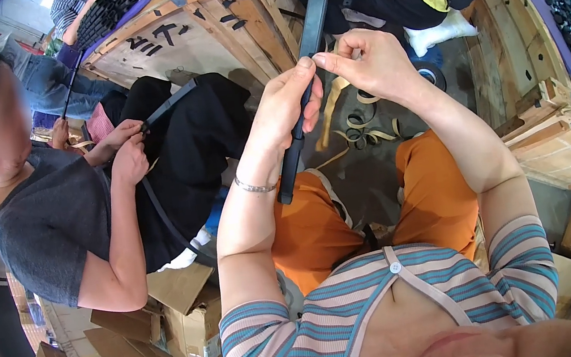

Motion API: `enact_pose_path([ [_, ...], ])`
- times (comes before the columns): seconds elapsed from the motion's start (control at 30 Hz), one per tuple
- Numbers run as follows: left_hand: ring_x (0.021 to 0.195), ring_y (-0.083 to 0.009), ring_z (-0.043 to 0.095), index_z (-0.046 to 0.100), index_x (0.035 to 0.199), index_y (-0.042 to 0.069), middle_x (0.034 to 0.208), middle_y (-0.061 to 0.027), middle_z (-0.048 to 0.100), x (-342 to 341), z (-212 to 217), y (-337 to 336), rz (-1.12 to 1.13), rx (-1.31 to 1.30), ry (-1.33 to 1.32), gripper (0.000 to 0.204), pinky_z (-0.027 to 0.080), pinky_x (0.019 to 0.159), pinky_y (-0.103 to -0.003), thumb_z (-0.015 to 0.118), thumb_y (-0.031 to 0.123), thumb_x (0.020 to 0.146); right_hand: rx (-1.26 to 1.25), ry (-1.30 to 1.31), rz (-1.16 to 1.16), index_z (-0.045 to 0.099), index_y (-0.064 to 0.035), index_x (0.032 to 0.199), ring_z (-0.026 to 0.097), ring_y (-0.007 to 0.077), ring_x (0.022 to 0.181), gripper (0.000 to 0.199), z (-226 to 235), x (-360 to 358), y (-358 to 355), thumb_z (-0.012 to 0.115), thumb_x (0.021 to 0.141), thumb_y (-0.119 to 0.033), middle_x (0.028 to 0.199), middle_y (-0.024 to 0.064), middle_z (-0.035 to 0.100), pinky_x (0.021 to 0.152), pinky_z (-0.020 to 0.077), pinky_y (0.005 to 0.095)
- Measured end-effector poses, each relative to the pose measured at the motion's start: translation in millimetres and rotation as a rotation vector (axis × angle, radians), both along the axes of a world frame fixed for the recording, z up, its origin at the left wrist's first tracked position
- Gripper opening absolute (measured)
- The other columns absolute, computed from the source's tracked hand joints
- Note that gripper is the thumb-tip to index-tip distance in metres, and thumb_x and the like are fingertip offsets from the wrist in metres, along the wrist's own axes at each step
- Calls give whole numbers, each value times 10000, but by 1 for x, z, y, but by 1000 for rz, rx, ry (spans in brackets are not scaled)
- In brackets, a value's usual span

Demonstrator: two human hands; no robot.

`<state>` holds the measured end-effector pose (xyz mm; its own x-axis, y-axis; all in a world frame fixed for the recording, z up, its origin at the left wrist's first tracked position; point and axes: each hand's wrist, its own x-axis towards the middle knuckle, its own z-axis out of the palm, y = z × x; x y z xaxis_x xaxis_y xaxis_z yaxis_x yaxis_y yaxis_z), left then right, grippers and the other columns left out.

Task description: Applying tan adhesive strips or tape to long black industrial rods.

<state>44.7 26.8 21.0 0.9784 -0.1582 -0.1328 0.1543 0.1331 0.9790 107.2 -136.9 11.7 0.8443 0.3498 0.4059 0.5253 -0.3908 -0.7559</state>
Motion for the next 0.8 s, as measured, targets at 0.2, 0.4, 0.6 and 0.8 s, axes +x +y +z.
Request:
enact_pose_path([
  [0.2,303,-112,309,440,639,70,418,-11,357,-2,7,3,-67,-89,93,466,265,317,-224,373,437,918,26,112,213,612,-9,681,498,86,520,342,2,4,-15,688,735,-338,575,29,547,488,391,249],
  [0.4,315,-99,301,438,657,59,426,-5,344,-8,8,9,-277,-263,242,421,260,320,-212,386,384,921,72,208,539,612,11,821,524,81,744,167,1,14,-26,674,759,-130,803,25,571,637,415,226],
  [0.6,299,-94,321,471,617,38,421,-14,383,-17,14,0,-469,-134,289,491,271,300,-214,438,434,905,87,-134,695,611,-28,824,513,89,793,84,2,15,-26,652,761,-66,926,21,514,702,417,219],
  [0.8,323,-80,352,492,605,44,432,9,395,-20,16,-10,-611,268,309,486,275,319,-216,493,446,879,115,-123,727,641,-64,854,535,87,817,133,-3,19,-27,655,721,-56,901,32,536,635,445,222],
])
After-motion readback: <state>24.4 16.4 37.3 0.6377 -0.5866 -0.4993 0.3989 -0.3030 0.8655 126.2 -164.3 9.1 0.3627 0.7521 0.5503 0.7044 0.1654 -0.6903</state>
